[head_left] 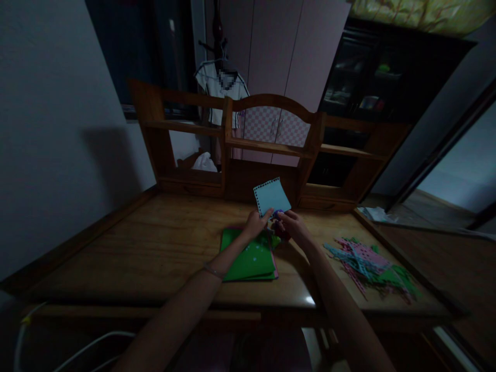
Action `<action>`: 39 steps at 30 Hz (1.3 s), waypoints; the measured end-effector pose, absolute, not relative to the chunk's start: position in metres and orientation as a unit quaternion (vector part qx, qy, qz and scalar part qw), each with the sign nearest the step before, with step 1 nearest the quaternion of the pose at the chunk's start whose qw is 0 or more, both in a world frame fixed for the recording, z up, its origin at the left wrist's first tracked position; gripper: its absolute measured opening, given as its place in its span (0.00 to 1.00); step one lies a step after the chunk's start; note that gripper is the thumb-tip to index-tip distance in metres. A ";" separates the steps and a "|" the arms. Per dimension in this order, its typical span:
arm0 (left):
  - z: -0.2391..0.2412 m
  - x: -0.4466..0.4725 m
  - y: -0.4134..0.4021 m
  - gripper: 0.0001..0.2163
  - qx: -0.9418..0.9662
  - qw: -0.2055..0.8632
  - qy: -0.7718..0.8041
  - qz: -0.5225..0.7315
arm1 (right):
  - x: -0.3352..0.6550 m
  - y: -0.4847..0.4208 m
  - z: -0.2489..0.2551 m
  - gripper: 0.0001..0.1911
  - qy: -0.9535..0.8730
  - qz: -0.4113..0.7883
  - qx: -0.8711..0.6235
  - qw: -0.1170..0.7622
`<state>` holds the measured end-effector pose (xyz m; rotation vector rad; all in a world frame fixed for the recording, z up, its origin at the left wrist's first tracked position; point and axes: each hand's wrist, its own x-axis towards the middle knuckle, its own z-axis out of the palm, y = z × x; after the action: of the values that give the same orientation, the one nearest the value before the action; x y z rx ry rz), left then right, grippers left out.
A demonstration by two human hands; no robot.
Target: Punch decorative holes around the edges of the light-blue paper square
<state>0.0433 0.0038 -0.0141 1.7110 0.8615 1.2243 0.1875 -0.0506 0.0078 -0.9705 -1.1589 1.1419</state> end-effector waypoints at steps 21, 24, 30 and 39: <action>-0.019 0.037 0.017 0.23 0.700 0.333 0.374 0.509 | 0.193 -0.036 -0.002 0.15 -0.420 0.532 -0.385 0.627; -0.018 0.038 0.016 0.23 0.704 0.334 0.380 0.498 | 0.192 -0.037 -0.002 0.15 -0.414 0.530 -0.391 0.628; -0.015 0.039 0.012 0.24 0.705 0.339 0.381 0.492 | 0.190 -0.036 -0.004 0.15 -0.403 0.543 -0.374 0.635; -0.008 0.042 0.002 0.23 0.708 0.318 0.374 0.508 | 0.192 -0.034 -0.006 0.13 -0.378 0.577 -0.340 0.640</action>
<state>0.0417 0.0023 -0.0075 1.8618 0.9825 1.3364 0.1915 -0.0340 -0.0062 -0.7754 -0.8623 1.3152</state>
